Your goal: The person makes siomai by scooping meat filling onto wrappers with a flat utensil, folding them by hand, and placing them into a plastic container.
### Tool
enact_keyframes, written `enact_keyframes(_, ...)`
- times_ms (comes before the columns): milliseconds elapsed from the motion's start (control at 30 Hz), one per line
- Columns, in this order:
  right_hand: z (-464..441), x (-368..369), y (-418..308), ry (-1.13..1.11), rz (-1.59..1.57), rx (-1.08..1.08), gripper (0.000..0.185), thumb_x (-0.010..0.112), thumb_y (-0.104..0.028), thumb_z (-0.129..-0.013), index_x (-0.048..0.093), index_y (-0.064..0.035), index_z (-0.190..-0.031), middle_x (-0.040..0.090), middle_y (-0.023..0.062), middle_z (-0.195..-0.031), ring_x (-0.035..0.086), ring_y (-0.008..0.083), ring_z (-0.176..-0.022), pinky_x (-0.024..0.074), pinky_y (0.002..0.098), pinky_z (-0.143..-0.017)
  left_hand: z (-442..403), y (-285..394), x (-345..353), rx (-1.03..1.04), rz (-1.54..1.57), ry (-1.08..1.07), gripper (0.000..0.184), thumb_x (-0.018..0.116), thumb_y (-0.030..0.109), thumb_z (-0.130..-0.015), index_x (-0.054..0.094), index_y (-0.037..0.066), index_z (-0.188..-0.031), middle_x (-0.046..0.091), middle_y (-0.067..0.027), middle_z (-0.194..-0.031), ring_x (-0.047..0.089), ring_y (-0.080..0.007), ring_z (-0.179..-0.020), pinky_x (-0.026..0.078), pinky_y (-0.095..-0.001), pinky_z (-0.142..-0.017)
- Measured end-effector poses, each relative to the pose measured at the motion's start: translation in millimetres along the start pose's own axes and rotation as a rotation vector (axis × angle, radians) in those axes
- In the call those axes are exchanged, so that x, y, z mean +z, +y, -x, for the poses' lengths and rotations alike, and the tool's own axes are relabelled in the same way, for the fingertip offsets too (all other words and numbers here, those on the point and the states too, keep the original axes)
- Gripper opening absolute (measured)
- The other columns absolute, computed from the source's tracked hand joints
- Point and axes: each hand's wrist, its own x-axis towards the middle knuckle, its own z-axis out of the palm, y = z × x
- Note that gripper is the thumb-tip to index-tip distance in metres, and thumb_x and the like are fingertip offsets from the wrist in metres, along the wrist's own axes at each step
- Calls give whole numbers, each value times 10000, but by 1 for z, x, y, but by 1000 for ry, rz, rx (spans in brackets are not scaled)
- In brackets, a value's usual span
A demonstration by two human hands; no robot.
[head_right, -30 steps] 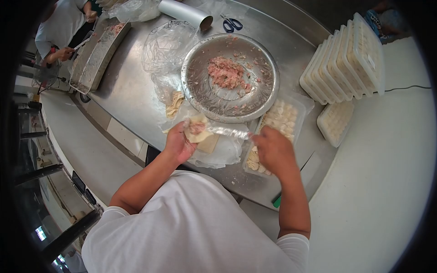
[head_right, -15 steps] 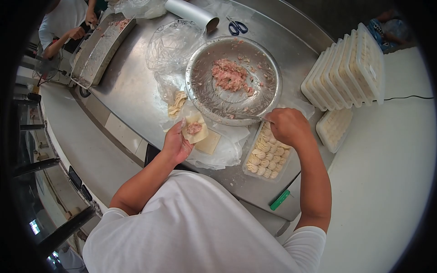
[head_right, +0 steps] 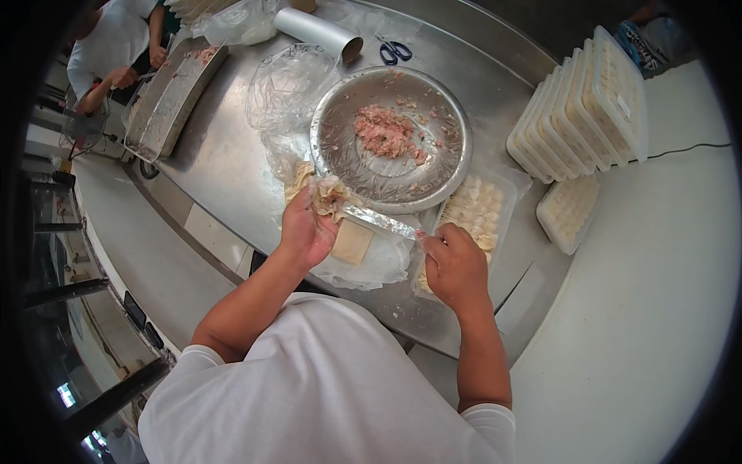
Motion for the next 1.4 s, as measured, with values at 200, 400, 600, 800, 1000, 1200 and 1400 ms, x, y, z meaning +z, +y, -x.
enact_keyframes(200,-1,21,-4,155,-36,-4,291,666,-7,-772,741,-115,-1032,573,94,-853,597,274,-775,498,388,-640,16,3,39,31,-27,-150,353,416,303,-1070,538,11,-1226,638,-134,-1183,621,-247,-1111,485,-410,-1018)
enact_keyframes(400,-4,-18,-13,253,-315,40,303,656,44,-774,728,-47,-1053,611,108,-859,621,240,-713,508,330,-627,22,18,41,18,-223,-243,373,502,254,-1031,481,3,-1306,622,-136,-1162,595,-276,-1148,482,-433,-1037)
enact_keyframes(600,16,-20,-9,23,-384,80,248,636,34,-816,723,-31,-1038,615,113,-842,616,259,-711,498,342,-648,29,6,53,483,-1622,-284,510,765,-60,-702,577,8,-1171,653,-104,-1069,652,-226,-1030,510,-351,-896)
enact_keyframes(800,42,-60,15,55,-301,219,175,677,-60,-809,705,-32,-979,606,101,-823,611,287,-711,497,358,-649,1,-14,44,645,-1819,-542,284,760,0,-757,627,3,-1008,662,-150,-900,673,-286,-844,527,-370,-760)
enact_keyframes(1000,54,8,16,76,-838,649,230,757,-190,-874,667,-20,-1000,633,44,-857,562,105,-687,479,292,-633,-8,-59,46,297,-1054,-492,118,698,131,-926,624,41,-947,652,-42,-862,621,-155,-748,495,-304,-685)
enact_keyframes(1200,46,53,-14,614,-1793,624,297,733,-197,-909,600,-39,-1123,627,19,-827,470,29,-552,374,204,-460,6,-122,64,-86,-912,-383,243,698,34,-894,645,11,-1129,657,-82,-1048,639,-213,-975,519,-344,-847)
enact_keyframes(1400,91,55,51,671,-1762,702,243,702,-162,-919,601,-39,-1103,645,35,-816,413,26,-479,321,198,-398,-15,-131,88,392,-1444,-1173,298,726,16,-828,693,31,-1124,639,-143,-1128,659,-277,-986,547,-360,-862)
